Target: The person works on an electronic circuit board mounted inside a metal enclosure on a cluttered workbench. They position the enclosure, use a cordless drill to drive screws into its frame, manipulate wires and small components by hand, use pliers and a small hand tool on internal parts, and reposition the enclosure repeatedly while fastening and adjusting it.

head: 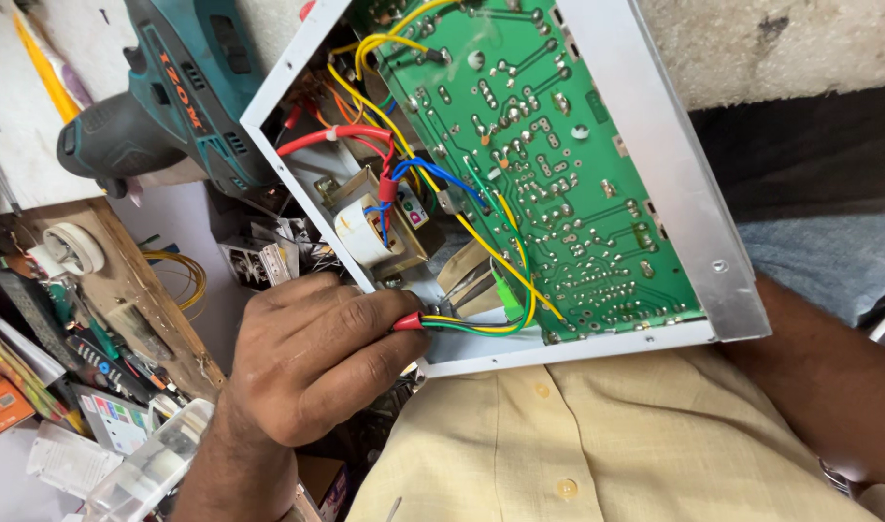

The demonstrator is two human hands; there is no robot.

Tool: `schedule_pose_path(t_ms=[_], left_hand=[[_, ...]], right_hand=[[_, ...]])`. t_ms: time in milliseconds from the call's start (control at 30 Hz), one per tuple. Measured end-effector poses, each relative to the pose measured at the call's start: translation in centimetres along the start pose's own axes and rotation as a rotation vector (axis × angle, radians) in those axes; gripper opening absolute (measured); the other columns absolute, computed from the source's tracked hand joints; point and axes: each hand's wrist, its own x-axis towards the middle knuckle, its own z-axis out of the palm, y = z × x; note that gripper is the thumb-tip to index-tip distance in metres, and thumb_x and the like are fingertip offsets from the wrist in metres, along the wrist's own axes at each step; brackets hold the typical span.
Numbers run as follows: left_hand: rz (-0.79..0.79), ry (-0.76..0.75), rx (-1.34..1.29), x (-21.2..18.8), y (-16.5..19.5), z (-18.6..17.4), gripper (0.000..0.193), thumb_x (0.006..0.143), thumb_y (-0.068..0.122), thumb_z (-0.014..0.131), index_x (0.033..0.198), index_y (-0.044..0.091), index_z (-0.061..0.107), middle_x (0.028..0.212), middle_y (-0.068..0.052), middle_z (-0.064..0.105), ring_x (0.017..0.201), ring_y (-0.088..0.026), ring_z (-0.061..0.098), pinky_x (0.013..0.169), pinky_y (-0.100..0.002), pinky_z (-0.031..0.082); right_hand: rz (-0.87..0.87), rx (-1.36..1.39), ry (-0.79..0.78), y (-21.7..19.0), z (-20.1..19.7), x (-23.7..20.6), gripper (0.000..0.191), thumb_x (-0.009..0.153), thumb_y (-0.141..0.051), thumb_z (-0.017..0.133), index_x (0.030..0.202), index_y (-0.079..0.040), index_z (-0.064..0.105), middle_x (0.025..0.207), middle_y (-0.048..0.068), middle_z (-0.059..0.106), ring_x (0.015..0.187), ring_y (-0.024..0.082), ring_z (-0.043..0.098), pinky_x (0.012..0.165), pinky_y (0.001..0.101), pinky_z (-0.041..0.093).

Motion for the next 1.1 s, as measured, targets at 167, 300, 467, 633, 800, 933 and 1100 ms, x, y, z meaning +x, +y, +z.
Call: schedule_pose_path(t_ms=[167,300,467,633,800,933,1100], left_hand=[[0.005,-0.007,0.008,-0.2,-0.3,-0.5,0.019,0.08,0.012,0.074,0.093,-0.001,0.07,0.096,-0.016,0.07,0.074,-0.022,0.069,0.058,-0.033,0.051],[0.033,0.001,-0.009,-0.5,-0.7,-0.6,0.016,0.082,0.011,0.075,0.092,0.0,0.071,0.099,-0.016,0.071,0.075,-0.021,0.07,0.058,-0.032,0.05],[0.058,0.017,-0.06,-0.8,-1.3,-0.4,0.014,0.083,0.011,0.076,0.092,0.0,0.071,0.104,-0.017,0.073,0.075,-0.018,0.07,0.059,-0.031,0.05],[0.072,0.007,-0.094,-0.7,-1.8,-0.5,0.014,0.081,0.012,0.078,0.088,0.002,0.071,0.105,-0.015,0.075,0.07,-0.016,0.066,0.056,-0.031,0.047],[0.058,-0.046,-0.039,-0.5,-1.6,-0.9,0.014,0.081,0.012,0.078,0.089,0.003,0.071,0.104,-0.013,0.074,0.072,-0.016,0.068,0.057,-0.032,0.048],[0.042,-0.046,-0.013,-0.4,-1.4,-0.9,0.014,0.082,0.013,0.079,0.088,0.004,0.07,0.104,-0.013,0.074,0.076,-0.017,0.07,0.058,-0.031,0.049],[0.032,-0.051,-0.023,-0.5,-1.4,-1.1,0.014,0.079,0.013,0.077,0.089,0.004,0.072,0.103,-0.012,0.074,0.076,-0.017,0.07,0.059,-0.031,0.05]], right_hand=[[-0.002,-0.008,-0.01,-0.1,0.2,0.4,0.043,0.088,-0.034,0.077,0.12,-0.007,0.071,0.113,0.009,0.072,0.098,0.025,0.069,0.082,0.0415,0.056],[-0.002,-0.013,-0.019,-0.2,0.4,0.5,0.043,0.087,-0.035,0.077,0.12,-0.008,0.071,0.113,0.009,0.072,0.098,0.026,0.068,0.082,0.0418,0.056],[-0.002,-0.019,-0.023,-0.2,0.6,0.5,0.044,0.087,-0.036,0.077,0.12,-0.008,0.071,0.113,0.009,0.072,0.098,0.026,0.068,0.082,0.0423,0.056],[-0.002,-0.024,-0.025,-0.2,0.7,0.6,0.045,0.086,-0.037,0.077,0.12,-0.008,0.071,0.113,0.009,0.072,0.098,0.026,0.068,0.082,0.0427,0.056],[-0.003,-0.028,-0.026,-0.3,0.8,0.6,0.046,0.086,-0.038,0.078,0.12,-0.008,0.072,0.113,0.01,0.071,0.098,0.027,0.068,0.082,0.0431,0.055],[0.0,-0.029,-0.027,-0.3,0.9,0.6,0.047,0.085,-0.039,0.078,0.12,-0.008,0.072,0.113,0.01,0.071,0.098,0.027,0.068,0.082,0.0434,0.055],[-0.006,-0.028,-0.031,-0.4,1.0,0.7,0.048,0.085,-0.04,0.078,0.12,-0.008,0.072,0.113,0.01,0.071,0.098,0.027,0.068,0.082,0.0439,0.055]])
